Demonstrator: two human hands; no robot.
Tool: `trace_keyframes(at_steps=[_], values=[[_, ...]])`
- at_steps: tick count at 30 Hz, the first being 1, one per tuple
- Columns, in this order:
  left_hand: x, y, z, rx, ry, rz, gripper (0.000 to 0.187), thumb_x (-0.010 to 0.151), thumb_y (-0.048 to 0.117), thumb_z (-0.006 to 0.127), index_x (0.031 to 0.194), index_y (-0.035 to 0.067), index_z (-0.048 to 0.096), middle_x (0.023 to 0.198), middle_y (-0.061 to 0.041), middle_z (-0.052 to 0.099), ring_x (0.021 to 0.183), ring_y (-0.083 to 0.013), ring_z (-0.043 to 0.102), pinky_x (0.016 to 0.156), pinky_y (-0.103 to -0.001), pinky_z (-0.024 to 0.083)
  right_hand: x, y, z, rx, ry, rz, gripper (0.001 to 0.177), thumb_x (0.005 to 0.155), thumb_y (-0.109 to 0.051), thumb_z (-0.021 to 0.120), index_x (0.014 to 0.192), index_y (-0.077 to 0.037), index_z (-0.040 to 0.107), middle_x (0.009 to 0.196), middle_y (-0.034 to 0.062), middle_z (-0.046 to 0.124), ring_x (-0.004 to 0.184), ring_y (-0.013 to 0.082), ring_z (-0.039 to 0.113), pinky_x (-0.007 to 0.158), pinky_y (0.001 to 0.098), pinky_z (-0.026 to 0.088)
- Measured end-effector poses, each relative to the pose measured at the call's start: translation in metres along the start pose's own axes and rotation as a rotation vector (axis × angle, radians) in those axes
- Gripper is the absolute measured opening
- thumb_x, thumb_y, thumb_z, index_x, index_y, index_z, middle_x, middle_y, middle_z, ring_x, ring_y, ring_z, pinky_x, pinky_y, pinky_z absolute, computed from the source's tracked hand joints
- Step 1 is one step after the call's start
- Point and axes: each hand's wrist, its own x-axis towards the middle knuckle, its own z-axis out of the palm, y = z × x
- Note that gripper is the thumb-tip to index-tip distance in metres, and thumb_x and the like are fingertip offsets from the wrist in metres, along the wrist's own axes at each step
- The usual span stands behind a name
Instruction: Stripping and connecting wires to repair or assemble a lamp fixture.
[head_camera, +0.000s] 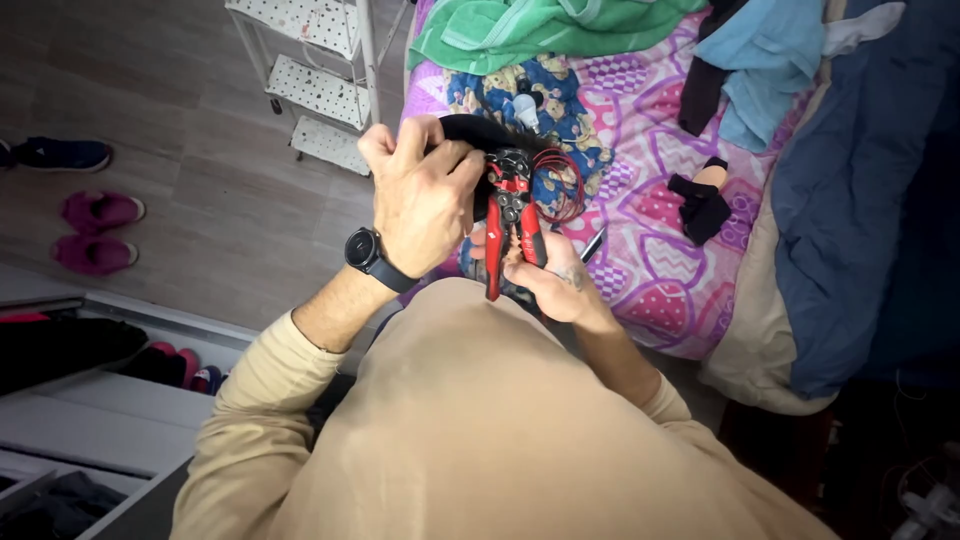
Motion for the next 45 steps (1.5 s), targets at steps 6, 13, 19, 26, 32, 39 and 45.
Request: trace_keyframes(at_steps=[6, 13, 19, 26, 32, 39, 45], values=[[0.001, -0.005, -0.003, 0.041, 0.000, 0.047, 0.018, 0.081, 0.016, 0.070, 0.098, 0.010, 0.071, 0.086, 0.002, 0.058, 0.108, -0.0223, 0.050, 0.092, -0.049, 0.030, 0.002, -0.002, -0.006, -0.026, 0.009, 0.127, 0.055, 0.083, 0.008, 0.046, 0.137, 0.002, 0.051, 0.131, 0.0137, 0.065, 0.120, 0.0241, 0.066, 0.101, 0.0365, 0.054], [0.001, -0.008, -0.005, 0.059, -0.061, 0.093, 0.012, 0.078, 0.018, 0.071, 0.084, 0.009, 0.066, 0.082, 0.000, 0.056, 0.108, -0.0233, 0.050, 0.094, -0.049, 0.032, 0.000, 0.016, -0.019, -0.176, -0.061, 0.138, 0.045, 0.088, 0.009, 0.049, 0.132, 0.007, 0.061, 0.111, 0.0173, 0.067, 0.097, 0.0243, 0.064, 0.083, 0.0379, 0.052], [0.000, -0.008, -0.002, 0.042, -0.054, 0.107, 0.012, 0.077, 0.018, 0.071, 0.078, 0.009, 0.063, 0.079, 0.000, 0.056, 0.107, -0.0231, 0.049, 0.094, -0.050, 0.032, 0.003, 0.014, -0.011, -0.036, -0.032, 0.110, 0.048, 0.085, 0.007, 0.049, 0.133, 0.003, 0.054, 0.121, 0.0134, 0.067, 0.112, 0.0226, 0.071, 0.095, 0.0375, 0.057], [0.002, -0.008, 0.000, 0.057, -0.034, 0.121, 0.015, 0.078, 0.019, 0.071, 0.077, 0.007, 0.063, 0.076, -0.002, 0.057, 0.109, -0.0237, 0.050, 0.095, -0.050, 0.034, 0.007, 0.006, -0.006, -0.105, -0.007, 0.137, 0.055, 0.082, 0.005, 0.049, 0.136, 0.002, 0.055, 0.118, 0.0136, 0.069, 0.110, 0.0230, 0.070, 0.095, 0.0385, 0.058], [0.003, -0.005, 0.000, 0.048, -0.021, 0.125, 0.016, 0.075, 0.019, 0.071, 0.074, 0.006, 0.062, 0.074, -0.004, 0.057, 0.110, -0.0245, 0.051, 0.095, -0.051, 0.034, 0.006, 0.012, -0.005, -0.094, -0.057, 0.060, 0.060, 0.080, 0.007, 0.049, 0.139, 0.000, 0.048, 0.112, 0.0127, 0.068, 0.109, 0.0240, 0.070, 0.092, 0.0376, 0.056], [0.006, -0.003, -0.001, 0.019, 0.003, 0.108, 0.017, 0.070, 0.019, 0.073, 0.072, 0.007, 0.062, 0.071, -0.003, 0.055, 0.106, -0.0241, 0.051, 0.091, -0.051, 0.033, 0.010, 0.030, -0.005, 0.057, -0.114, -0.027, 0.066, 0.077, 0.009, 0.046, 0.142, -0.001, 0.043, 0.102, 0.0112, 0.059, 0.088, 0.0188, 0.061, 0.081, 0.0355, 0.052], [0.008, -0.004, -0.002, 0.015, 0.006, 0.116, 0.018, 0.070, 0.020, 0.073, 0.072, 0.007, 0.061, 0.070, -0.002, 0.053, 0.103, -0.0232, 0.051, 0.089, -0.050, 0.033, 0.016, 0.039, -0.002, 0.255, -0.100, 0.023, 0.056, 0.077, 0.009, 0.049, 0.132, -0.003, 0.042, 0.098, 0.0091, 0.055, 0.083, 0.0161, 0.057, 0.073, 0.0345, 0.050]])
